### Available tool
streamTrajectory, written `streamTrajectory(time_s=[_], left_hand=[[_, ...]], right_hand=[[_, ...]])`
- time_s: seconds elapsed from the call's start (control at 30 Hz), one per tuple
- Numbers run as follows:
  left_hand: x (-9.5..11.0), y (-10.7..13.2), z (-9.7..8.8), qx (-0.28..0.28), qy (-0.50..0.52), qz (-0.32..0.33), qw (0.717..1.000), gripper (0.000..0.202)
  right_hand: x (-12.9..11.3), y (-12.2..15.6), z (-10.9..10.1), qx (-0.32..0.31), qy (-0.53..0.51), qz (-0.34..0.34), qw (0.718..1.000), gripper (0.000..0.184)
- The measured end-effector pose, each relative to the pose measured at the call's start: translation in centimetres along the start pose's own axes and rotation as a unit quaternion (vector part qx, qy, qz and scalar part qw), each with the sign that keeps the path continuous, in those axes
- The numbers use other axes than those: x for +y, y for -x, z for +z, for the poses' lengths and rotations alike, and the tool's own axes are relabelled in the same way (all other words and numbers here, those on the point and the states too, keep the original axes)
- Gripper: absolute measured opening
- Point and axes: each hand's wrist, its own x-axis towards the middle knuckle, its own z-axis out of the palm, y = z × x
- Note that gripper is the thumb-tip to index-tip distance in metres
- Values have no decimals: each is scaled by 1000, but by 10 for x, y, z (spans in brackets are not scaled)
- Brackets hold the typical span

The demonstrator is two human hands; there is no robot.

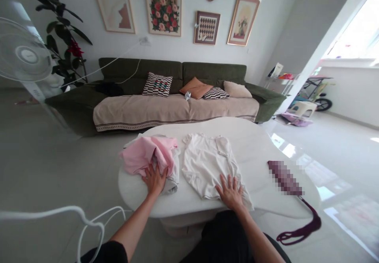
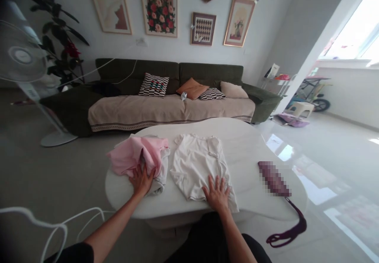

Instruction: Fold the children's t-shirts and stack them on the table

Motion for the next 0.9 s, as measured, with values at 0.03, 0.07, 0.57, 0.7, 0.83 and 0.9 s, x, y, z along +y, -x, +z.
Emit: streamTrajectory(time_s=[0.03, 0.07, 0.57, 0.7, 0.83, 0.9], left_hand=[[1, 0, -2, 6, 1, -2, 1000, 63], [2, 1, -4, 15, 4, -4, 1000, 63], [93, 65, -29, -181, 162, 437, 866, 56], [108, 42, -19, -281, 89, 412, 862, 49], [104, 21, -24, -325, 39, 396, 858, 35], [98, 17, -29, -333, 28, 396, 855, 27]], right_hand=[[0, 0, 0, -5, -4, 2, 1000, 57], [0, 0, -1, -10, -8, 4, 1000, 57], [65, 15, -14, 19, -137, -25, 990, 28], [89, 16, -14, 2, -206, 5, 979, 18], [113, 1, -27, -9, -254, 26, 967, 11], [125, -12, -42, 0, -265, 43, 963, 11]])
